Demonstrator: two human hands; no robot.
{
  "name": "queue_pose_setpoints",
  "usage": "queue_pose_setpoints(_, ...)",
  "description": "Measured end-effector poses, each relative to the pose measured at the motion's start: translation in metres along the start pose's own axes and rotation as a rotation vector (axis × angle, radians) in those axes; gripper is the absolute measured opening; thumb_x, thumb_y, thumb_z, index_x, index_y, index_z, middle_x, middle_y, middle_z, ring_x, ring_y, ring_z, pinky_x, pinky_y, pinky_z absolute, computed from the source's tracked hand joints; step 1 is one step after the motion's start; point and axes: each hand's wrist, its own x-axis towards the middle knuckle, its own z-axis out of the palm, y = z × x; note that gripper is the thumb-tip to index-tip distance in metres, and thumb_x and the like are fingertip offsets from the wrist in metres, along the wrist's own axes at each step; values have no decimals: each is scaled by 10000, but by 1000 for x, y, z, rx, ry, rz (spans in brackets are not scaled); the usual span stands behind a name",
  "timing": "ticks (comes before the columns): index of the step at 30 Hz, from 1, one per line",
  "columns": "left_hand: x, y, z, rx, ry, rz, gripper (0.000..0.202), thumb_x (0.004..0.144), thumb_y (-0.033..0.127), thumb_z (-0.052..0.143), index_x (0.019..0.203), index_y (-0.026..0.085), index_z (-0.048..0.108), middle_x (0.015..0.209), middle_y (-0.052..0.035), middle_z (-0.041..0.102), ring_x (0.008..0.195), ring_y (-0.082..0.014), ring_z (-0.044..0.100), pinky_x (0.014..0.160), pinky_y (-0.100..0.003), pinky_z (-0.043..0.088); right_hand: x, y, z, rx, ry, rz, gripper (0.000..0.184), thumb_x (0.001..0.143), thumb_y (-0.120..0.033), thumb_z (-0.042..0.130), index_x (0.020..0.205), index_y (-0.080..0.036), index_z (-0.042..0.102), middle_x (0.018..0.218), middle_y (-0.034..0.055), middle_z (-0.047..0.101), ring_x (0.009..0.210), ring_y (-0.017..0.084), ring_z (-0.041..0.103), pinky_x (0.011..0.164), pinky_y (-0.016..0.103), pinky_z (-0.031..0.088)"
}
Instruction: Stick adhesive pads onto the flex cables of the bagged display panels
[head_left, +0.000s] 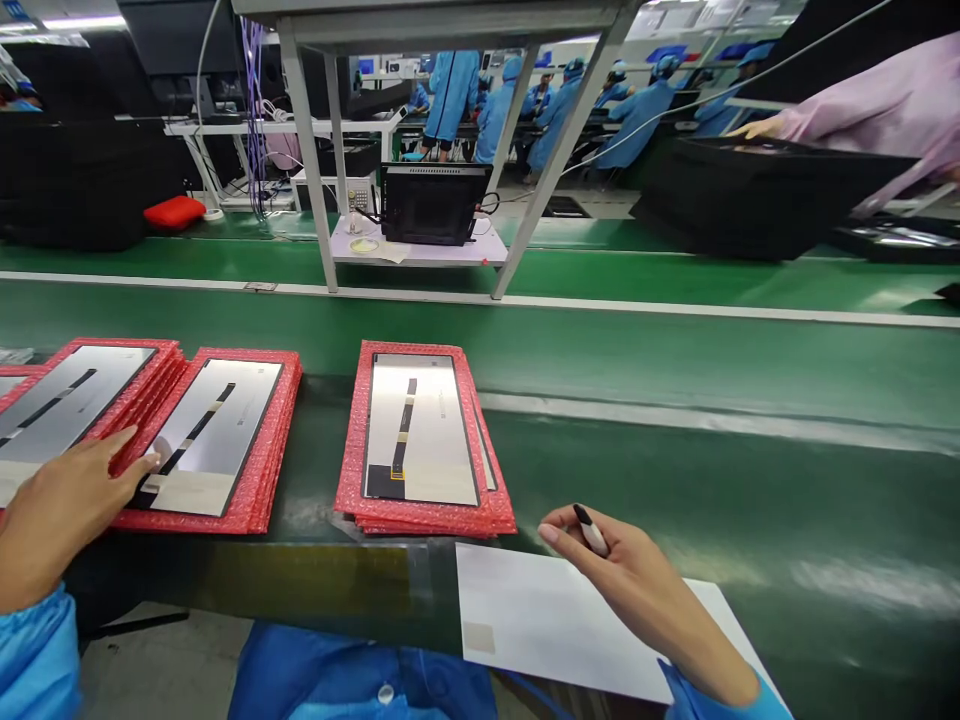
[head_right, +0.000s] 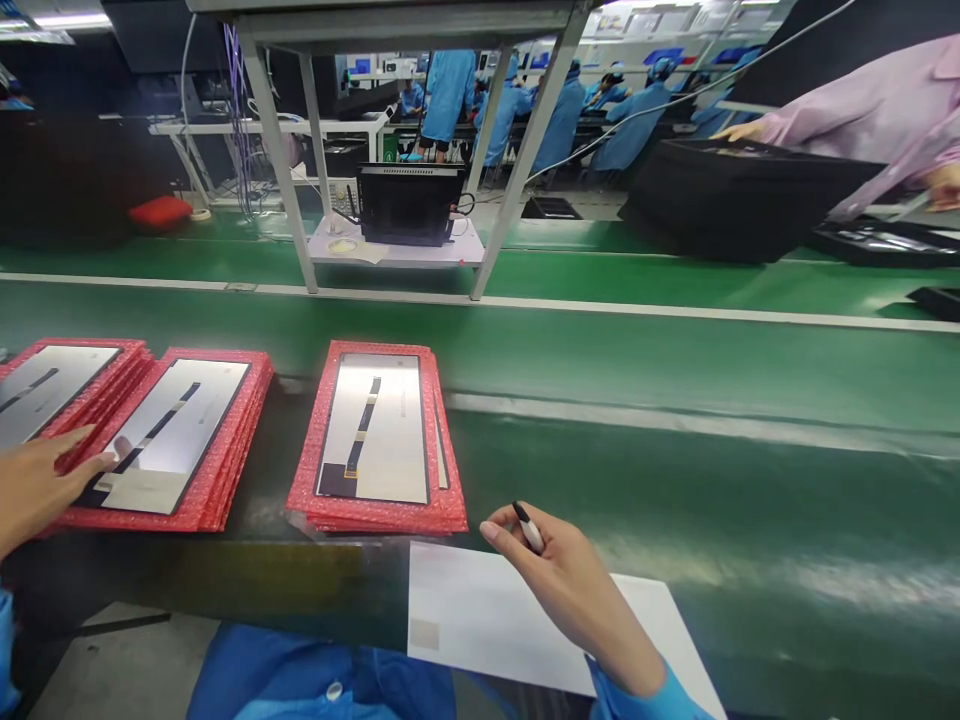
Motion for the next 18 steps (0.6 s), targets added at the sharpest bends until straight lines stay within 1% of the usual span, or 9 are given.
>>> queue_pose_setpoints(1, -3, 7, -6, 91, 16, 44, 775, 928, 716, 377, 1417, 164, 614, 1393, -190, 671, 1159, -450, 681, 980, -623, 530, 0, 0, 0, -4, 5, -3, 497, 872, -669, 609, 812, -188, 721, 657, -20, 442, 632, 172, 398, 567, 281, 341)
queue_pose_setpoints(2, -4, 16, -11, 116, 38, 110, 766, 952, 691, 339, 1416, 144, 608, 1378, -207, 672, 1164, -455, 676, 979, -623, 527, 0, 0, 1, -7, 9, -8, 495, 875, -667, 608, 819, -189, 724, 655, -23, 433, 627, 170, 393, 565, 281, 338)
queue_pose_setpoints(4, 4, 42, -19, 64, 100, 275, 715, 984, 623, 312, 1390, 124, 626, 1334, -204, 695, 1196, -423, 666, 1014, -577, 519, 1, -2, 3, -12, 5, -24, 487, 886, -660, 606, 834, -192, 727, 655, -31, 409, 624, 167, 382, 565, 280, 332)
queue_pose_setpoints(5, 13, 58, -20, 14, 115, 400, 688, 990, 586, 333, 1389, 107, 625, 1349, -205, 687, 1233, -407, 650, 1050, -554, 501, 1, -4, 5, -16, -5, -34, 480, 895, -654, 604, 845, -193, 729, 656, -34, 396, 624, 165, 377, 567, 280, 331)
queue_pose_setpoints(6, 24, 74, -20, -12, 111, 476, 667, 990, 564, 359, 1398, 104, 617, 1384, -190, 671, 1281, -374, 627, 1104, -509, 473, 0, -6, 6, -22, -16, -46, 474, 902, -649, 603, 854, -195, 730, 656, -38, 382, 625, 164, 371, 569, 279, 328)
queue_pose_setpoints(8, 51, 108, -14, -35, 89, 570, 606, 996, 504, 378, 1390, 113, 623, 1427, -166, 648, 1324, -326, 597, 1131, -436, 452, -1, -9, 10, -35, -33, -75, 467, 913, -646, 602, 871, -200, 733, 660, -41, 372, 628, 164, 368, 576, 278, 330)
queue_pose_setpoints(11, 90, 148, 1, -55, 66, 649, 529, 986, 451, 417, 1311, 120, 672, 1365, -159, 685, 1283, -298, 614, 1111, -392, 450, -7, -12, 12, -43, -32, -110, 472, 918, -653, 599, 876, -205, 738, 670, -33, 398, 638, 169, 389, 581, 276, 344)
queue_pose_setpoints(14, 112, 166, 15, -76, 58, 659, 486, 971, 449, 473, 1231, 115, 712, 1259, -164, 733, 1167, -292, 664, 1048, -378, 478, -16, -6, 10, -45, -7, -94, 458, 906, -643, 611, 854, -208, 744, 663, -21, 444, 636, 175, 422, 572, 274, 361)
queue_pose_setpoints(18, 119, 168, 24, -137, 70, 630, 441, 978, 388, 482, 1198, 99, 731, 1262, -155, 743, 1148, -266, 673, 1058, -361, 465, -28, 8, 8, -40, 47, -35, 436, 880, -621, 638, 844, -204, 759, 633, -18, 466, 617, 178, 440, 552, 273, 365)
